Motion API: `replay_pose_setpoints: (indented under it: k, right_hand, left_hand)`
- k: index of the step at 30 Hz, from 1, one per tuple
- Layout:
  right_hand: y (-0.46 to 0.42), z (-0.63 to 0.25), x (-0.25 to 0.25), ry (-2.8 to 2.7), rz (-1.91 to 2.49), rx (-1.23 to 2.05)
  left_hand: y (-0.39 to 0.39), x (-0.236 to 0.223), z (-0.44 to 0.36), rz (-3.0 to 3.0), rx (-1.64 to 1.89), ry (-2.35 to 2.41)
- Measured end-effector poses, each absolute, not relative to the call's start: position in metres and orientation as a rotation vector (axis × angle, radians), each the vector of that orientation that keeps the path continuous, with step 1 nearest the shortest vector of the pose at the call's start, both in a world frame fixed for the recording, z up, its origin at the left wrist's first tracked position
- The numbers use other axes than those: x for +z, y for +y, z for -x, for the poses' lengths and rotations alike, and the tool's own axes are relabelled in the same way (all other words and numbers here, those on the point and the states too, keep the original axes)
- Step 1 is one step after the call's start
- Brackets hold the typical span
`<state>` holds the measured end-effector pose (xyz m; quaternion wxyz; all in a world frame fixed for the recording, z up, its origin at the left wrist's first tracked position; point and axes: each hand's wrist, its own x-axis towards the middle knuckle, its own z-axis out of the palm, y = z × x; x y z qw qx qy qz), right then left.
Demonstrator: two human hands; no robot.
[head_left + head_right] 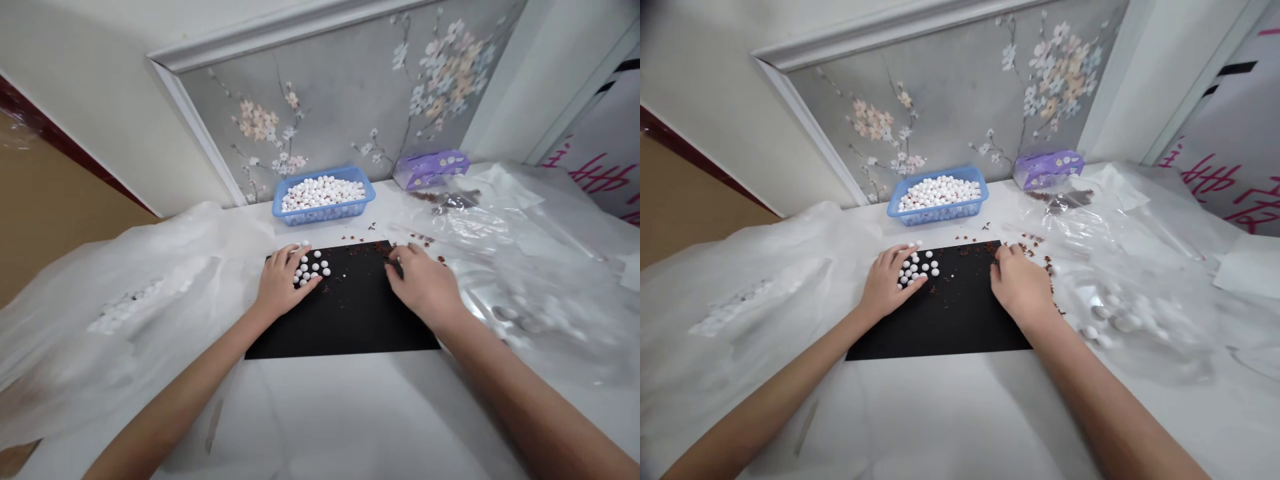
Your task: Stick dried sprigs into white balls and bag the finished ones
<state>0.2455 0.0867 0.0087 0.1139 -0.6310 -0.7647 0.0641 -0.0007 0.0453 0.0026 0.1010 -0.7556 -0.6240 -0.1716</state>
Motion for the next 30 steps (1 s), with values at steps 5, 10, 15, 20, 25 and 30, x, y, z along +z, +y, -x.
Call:
replay_pose_setpoints:
  k: [5, 10, 15, 20, 25, 30]
  right_hand:
    - [0.096, -0.256, 0.009, -2.143, 2.158, 0.291]
    - [0.095, -0.253, 0.003, -2.144, 2.072, 0.302]
    - [0.094, -0.251, 0.0, -2.081, 1.958, 0.262]
    - [0.091, -0.246, 0.0, -1.949, 1.657, 0.416]
    - [0.075, -0.228, -0.001, -1.766, 1.191, 0.93]
    - [0.06, -0.214, -0.002, -1.568, 1.07, 1.321]
  left_hand:
    - [0.013, 0.005, 0.013, 2.14, -0.483, -2.084]
    - [-0.001, 0.002, 0.026, 2.236, -0.564, -2.221]
    - [0.005, -0.001, 0.021, 2.263, -0.936, -2.303]
    - [0.012, 0.006, -0.006, 2.201, -1.464, -2.338]
    - [0.013, 0.005, -0.032, 2.247, -1.93, -2.531]
    - [0.01, -0.001, -0.033, 2.163, -2.185, -2.7]
